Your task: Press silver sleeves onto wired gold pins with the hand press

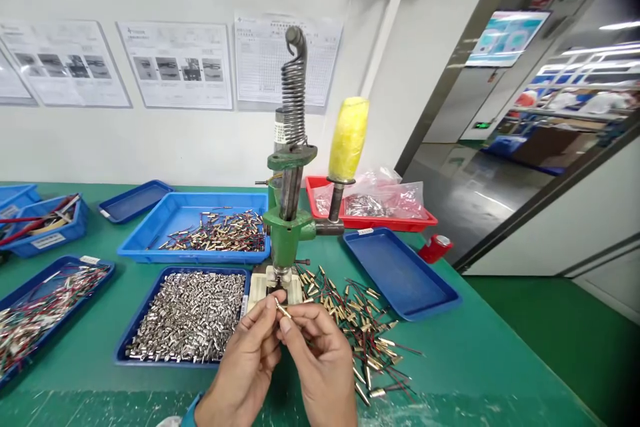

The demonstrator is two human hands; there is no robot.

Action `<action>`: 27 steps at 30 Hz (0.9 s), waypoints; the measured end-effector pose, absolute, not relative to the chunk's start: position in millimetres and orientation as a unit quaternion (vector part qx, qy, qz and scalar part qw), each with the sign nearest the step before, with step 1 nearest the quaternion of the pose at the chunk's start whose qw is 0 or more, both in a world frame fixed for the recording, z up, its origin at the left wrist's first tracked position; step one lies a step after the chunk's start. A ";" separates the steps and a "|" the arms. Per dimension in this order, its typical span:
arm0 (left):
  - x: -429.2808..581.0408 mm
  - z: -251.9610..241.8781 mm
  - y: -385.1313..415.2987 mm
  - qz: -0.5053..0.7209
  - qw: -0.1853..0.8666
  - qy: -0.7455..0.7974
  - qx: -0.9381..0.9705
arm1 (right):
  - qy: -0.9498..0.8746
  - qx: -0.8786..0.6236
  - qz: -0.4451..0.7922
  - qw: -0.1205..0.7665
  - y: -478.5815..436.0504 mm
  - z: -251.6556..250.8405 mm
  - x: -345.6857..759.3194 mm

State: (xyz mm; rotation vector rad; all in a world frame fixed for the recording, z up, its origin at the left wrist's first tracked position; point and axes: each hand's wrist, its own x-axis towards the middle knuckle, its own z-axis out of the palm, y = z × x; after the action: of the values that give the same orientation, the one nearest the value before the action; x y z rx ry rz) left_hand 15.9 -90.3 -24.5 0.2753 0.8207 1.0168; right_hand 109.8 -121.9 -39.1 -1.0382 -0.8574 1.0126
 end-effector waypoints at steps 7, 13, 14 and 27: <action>15.5 -25.7 -92.5 0.468 0.781 0.376 0.173 | -0.376 -0.467 0.430 0.675 -120.7 -38.2 105.7; 12.3 -31.7 -90.0 0.477 0.740 0.380 0.285 | -0.368 -0.484 0.431 0.667 -120.1 -38.6 106.2; 11.0 -32.2 -88.6 0.474 0.732 0.384 0.304 | -0.372 -0.487 0.431 0.662 -120.0 -38.3 106.8; 11.0 -19.0 -43.4 0.505 0.627 0.395 0.443 | -0.444 -0.574 0.338 0.599 -116.6 -32.2 149.6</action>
State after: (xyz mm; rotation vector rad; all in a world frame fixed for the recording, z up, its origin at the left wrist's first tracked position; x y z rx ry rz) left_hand 11.0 -43.4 -19.0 1.0148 0.9046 1.1575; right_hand 149.6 -116.6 -32.2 -1.3318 -1.0306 0.7847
